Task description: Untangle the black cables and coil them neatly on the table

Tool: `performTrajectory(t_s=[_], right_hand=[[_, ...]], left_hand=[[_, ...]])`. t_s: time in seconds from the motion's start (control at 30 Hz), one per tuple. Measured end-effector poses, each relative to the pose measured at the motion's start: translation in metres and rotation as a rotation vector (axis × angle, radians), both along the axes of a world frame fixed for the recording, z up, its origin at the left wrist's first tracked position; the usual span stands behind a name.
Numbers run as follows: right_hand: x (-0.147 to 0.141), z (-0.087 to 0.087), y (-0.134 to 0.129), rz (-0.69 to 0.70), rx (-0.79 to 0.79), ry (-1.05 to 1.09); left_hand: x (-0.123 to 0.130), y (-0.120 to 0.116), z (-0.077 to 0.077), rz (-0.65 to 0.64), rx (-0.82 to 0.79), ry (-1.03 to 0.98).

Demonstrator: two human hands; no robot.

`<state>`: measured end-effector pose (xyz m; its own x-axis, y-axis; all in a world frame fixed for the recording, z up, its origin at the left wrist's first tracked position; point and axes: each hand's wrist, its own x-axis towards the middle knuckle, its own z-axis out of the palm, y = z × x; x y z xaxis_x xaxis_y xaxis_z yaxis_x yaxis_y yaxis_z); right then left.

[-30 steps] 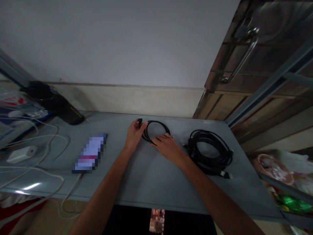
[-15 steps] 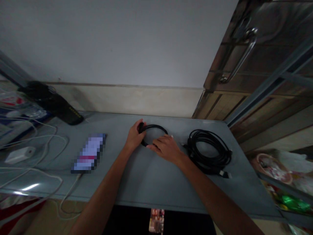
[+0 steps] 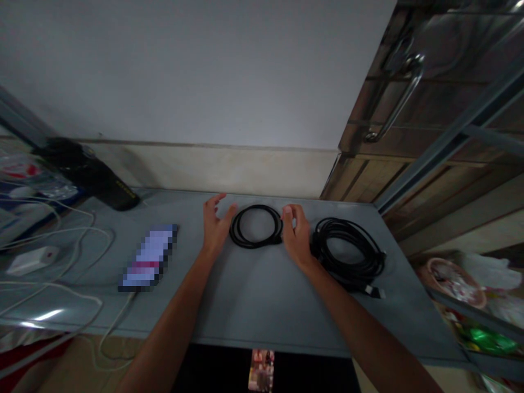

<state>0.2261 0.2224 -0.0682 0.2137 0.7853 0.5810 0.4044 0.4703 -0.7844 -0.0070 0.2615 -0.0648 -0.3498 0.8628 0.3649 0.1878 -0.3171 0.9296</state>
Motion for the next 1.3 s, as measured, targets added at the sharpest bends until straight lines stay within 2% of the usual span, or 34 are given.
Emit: performTrajectory(t_s=[0.13,0.3,0.53,0.93,1.03,1.13,1.23,1.3], right_hand=[[-0.003,0.002,-0.003,0.006,-0.001,0.058],[-0.006,0.0,-0.005,0.049,-0.011,0.08],[-0.006,0.0,-0.005,0.07,-0.005,0.081],[-0.007,-0.003,-0.005,0.077,0.007,0.005],[-0.006,0.005,-0.009,0.085,0.041,-0.045],[0.003,0.023,-0.02,0.102,0.088,-0.11],[0.028,0.042,-0.04,0.057,0.173,-0.278],[0.055,0.047,-0.057,-0.026,0.196,-0.469]], left_hand=[[0.002,-0.001,0.004,0.04,-0.016,-0.102],[0.001,0.0,0.002,0.051,-0.028,-0.125],[-0.005,0.007,-0.01,0.114,-0.011,0.13],[-0.005,0.009,-0.019,0.047,0.068,0.275],[-0.004,0.009,-0.019,0.046,0.089,0.294],[-0.003,0.007,-0.018,0.043,0.114,0.314],[-0.002,0.007,-0.019,0.041,0.142,0.333],[-0.002,0.007,-0.019,0.047,0.159,0.342]])
